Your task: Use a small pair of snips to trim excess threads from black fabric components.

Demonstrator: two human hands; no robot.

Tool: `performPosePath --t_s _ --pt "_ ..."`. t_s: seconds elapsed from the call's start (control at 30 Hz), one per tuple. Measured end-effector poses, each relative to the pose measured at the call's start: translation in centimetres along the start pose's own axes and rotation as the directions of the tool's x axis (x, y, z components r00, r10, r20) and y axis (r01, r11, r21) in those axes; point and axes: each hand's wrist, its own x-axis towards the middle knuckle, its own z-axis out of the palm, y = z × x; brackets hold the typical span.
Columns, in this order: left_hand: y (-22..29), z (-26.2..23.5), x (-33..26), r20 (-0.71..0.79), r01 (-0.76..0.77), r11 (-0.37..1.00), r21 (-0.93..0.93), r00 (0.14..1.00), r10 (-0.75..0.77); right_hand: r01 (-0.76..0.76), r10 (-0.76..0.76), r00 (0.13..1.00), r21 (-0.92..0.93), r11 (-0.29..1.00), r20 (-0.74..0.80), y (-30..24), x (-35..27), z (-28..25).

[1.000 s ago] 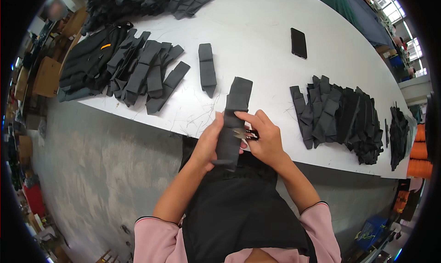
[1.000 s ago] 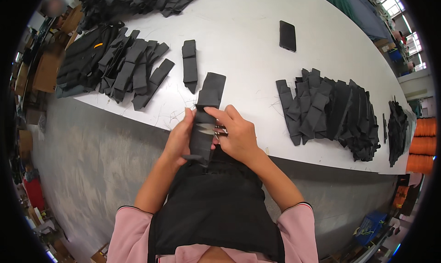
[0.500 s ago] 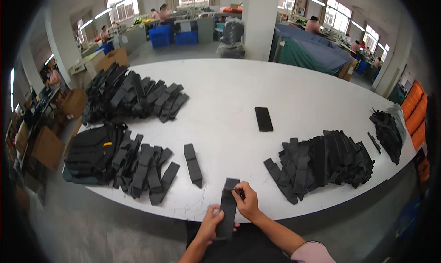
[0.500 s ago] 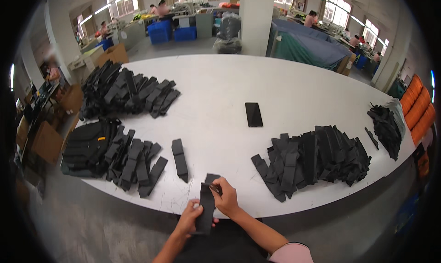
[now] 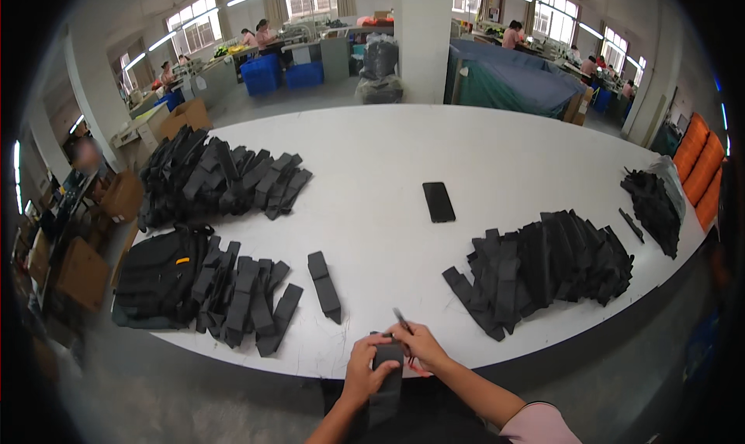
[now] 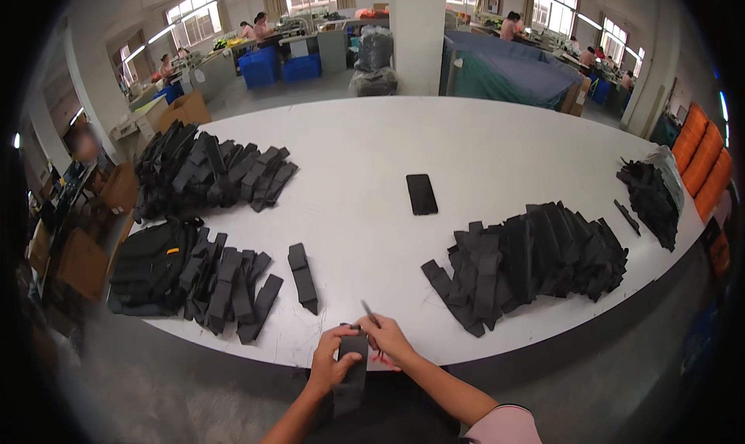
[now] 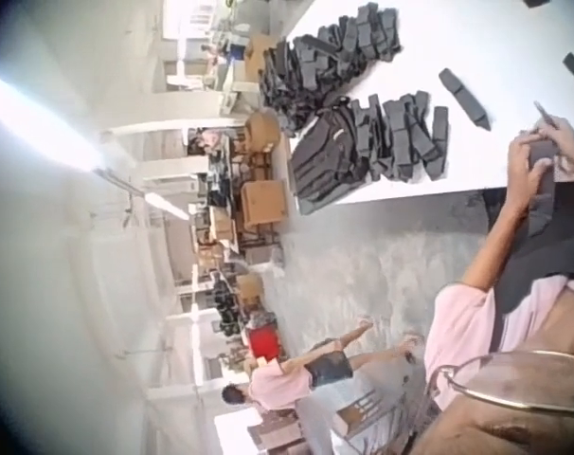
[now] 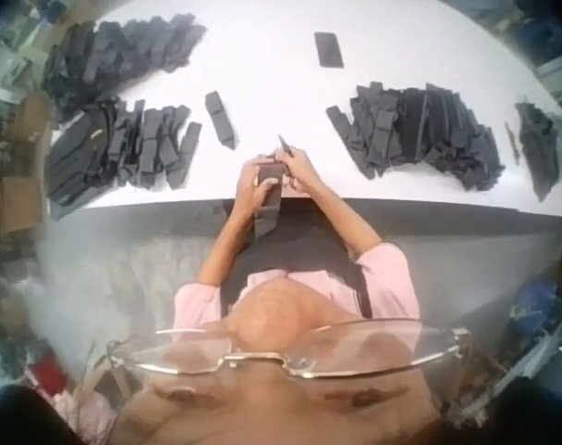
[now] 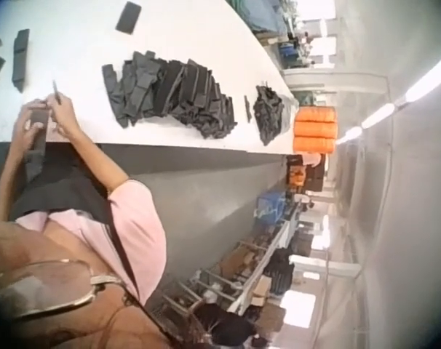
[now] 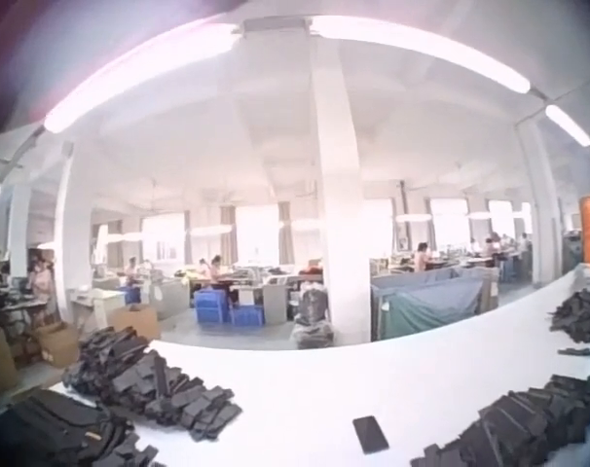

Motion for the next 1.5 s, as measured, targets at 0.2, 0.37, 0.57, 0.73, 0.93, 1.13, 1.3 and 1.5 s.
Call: performPosePath --t_s 0.2,0.37,0.57,0.73,0.93,1.13,1.3,1.5 --pt "0.4 -1.6 1.0 -0.058 -0.03 0.997 -0.074 0.998 0.026 0.524 -0.551 0.824 -0.542 0.657 0.129 -3.3 -3.7 2.7" --pt "2.4 -1.2 1.6 0.049 0.135 0.903 -0.408 0.991 -0.125 0.472 -0.488 0.848 -0.124 0.873 -0.207 -3.6 -2.2 2.3" --pt "1.6 -1.4 1.0 0.06 0.25 0.8 -0.545 0.964 -0.261 0.423 -0.588 0.804 -0.61 0.67 -0.088 -3.3 -5.5 1.4" --pt "2.1 -1.6 1.0 0.044 0.194 0.865 -0.462 0.979 -0.197 0.41 -0.628 0.772 -0.833 0.372 0.099 -4.2 -6.8 1.3" --pt "2.0 -1.6 1.2 0.077 0.153 0.908 -0.389 0.988 -0.133 0.465 -0.644 0.759 -0.774 0.43 0.098 -4.2 -6.3 1.1" --pt "2.0 -1.8 0.6 0.082 0.155 0.916 -0.371 0.988 -0.134 0.443 -0.652 0.752 -0.805 0.396 0.093 -3.9 -6.5 1.1" --pt "2.1 -2.1 0.8 0.105 0.131 0.927 -0.352 0.989 -0.099 0.451 -0.627 0.779 -0.694 0.56 0.0 -3.2 -6.6 0.7" --pt "1.9 -2.5 1.1 0.143 0.076 0.953 -0.295 0.989 -0.035 0.43 -0.536 0.843 -0.661 0.614 0.051 -4.1 -5.9 0.5"
